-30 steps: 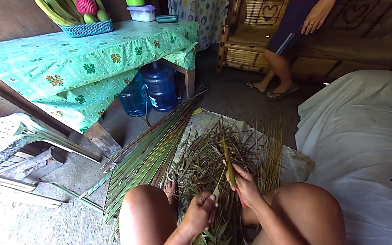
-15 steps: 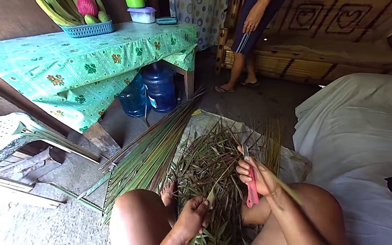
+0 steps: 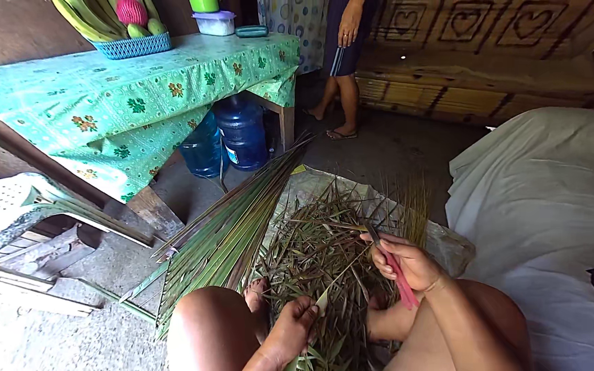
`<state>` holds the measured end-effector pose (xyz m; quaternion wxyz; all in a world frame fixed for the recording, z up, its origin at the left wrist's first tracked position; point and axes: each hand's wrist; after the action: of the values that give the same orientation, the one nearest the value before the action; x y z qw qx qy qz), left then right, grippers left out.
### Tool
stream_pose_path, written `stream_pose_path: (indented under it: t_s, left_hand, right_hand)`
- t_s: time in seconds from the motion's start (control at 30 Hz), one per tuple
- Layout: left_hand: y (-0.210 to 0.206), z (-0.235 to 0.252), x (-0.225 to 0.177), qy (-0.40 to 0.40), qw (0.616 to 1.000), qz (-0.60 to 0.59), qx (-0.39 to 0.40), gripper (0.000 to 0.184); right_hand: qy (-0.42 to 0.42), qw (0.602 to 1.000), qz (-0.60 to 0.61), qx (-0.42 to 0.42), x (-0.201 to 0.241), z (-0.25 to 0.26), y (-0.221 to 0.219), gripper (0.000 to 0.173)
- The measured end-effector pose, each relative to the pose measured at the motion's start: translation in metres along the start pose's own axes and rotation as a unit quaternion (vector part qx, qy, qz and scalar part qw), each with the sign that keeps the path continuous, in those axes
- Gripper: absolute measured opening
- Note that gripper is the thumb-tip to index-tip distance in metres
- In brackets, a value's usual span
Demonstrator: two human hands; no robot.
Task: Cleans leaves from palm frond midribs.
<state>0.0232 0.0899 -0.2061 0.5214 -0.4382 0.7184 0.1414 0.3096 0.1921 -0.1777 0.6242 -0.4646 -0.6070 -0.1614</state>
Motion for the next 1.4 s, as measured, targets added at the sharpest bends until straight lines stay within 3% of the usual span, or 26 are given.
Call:
stream_pose_path:
  t_s: [0.2,0.3,0.37,0.43,0.5,0.6,0.7,0.77,0.9,1.0,1.13,1.27,1.33,1.4]
  left_hand:
    - [-0.004,0.002,-0.004,-0.023,1.0,0.008,0.019,0.021]
    - [-0.004,0.001,-0.004,-0.032,0.999,-0.025,0.02,0.023]
    - [-0.003,0.0,-0.005,-0.031,0.998,-0.057,0.006,0.024]
    - [-0.002,0.001,-0.007,-0.038,0.996,-0.08,-0.018,0.026]
    - [-0.001,0.006,-0.009,-0.05,0.994,-0.096,-0.033,0.026]
    - [-0.001,0.013,-0.015,-0.056,0.992,-0.106,-0.041,0.025]
    - [-0.004,0.015,-0.014,-0.062,0.992,-0.109,-0.032,0.025]
    - [-0.004,0.014,-0.013,-0.064,0.992,-0.106,-0.018,0.026]
    - [-0.002,0.003,-0.004,-0.05,0.996,-0.073,0.014,0.023]
    - [-0.005,-0.001,-0.005,-0.041,0.996,-0.073,-0.011,0.022]
    - [-0.004,0.005,-0.007,-0.058,0.991,-0.104,-0.056,0.028]
    - [-0.004,0.005,-0.004,-0.062,0.99,-0.118,-0.051,0.03]
    - [-0.005,0.004,-0.004,-0.06,0.99,-0.118,-0.039,0.031]
    - [-0.006,0.003,-0.003,-0.056,0.991,-0.114,-0.028,0.03]
  right_hand:
    - [-0.024,0.982,-0.131,-0.138,-0.001,0.011,-0.004,0.036]
    - [-0.065,0.902,-0.337,-0.26,-0.02,0.025,0.002,0.034]
    - [-0.092,0.89,-0.328,-0.302,-0.024,0.027,0.008,0.036]
    - [-0.116,0.936,-0.23,-0.239,-0.018,0.021,-0.006,0.038]
    - [-0.123,0.98,-0.12,-0.103,-0.02,0.01,-0.027,0.039]
    - [-0.105,0.992,-0.04,0.061,-0.037,0.001,-0.056,0.048]
    - [-0.094,0.986,-0.064,0.126,-0.05,0.002,-0.075,0.033]
    - [-0.085,0.985,-0.088,0.123,-0.057,0.007,-0.078,0.022]
    - [-0.05,0.995,-0.082,0.033,-0.052,0.012,-0.07,0.033]
    - [-0.022,0.991,-0.133,0.013,-0.05,0.008,-0.067,0.025]
    - [0.036,0.938,-0.336,0.077,-0.066,0.002,-0.077,0.032]
    - [0.118,0.863,-0.49,0.018,-0.076,0.008,-0.07,0.034]
    - [0.11,0.853,-0.51,-0.031,-0.076,0.013,-0.061,0.035]
    - [0.064,0.871,-0.483,-0.065,-0.07,0.018,-0.048,0.037]
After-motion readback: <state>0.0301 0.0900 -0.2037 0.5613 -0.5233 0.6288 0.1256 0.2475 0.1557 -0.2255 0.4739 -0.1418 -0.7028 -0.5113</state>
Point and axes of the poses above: each hand's wrist, its own z-axis towards the middle knuckle, its own y-axis out of the back of the hand, x = y × z, and after that the axes turned 15 degrees about x, right-handed
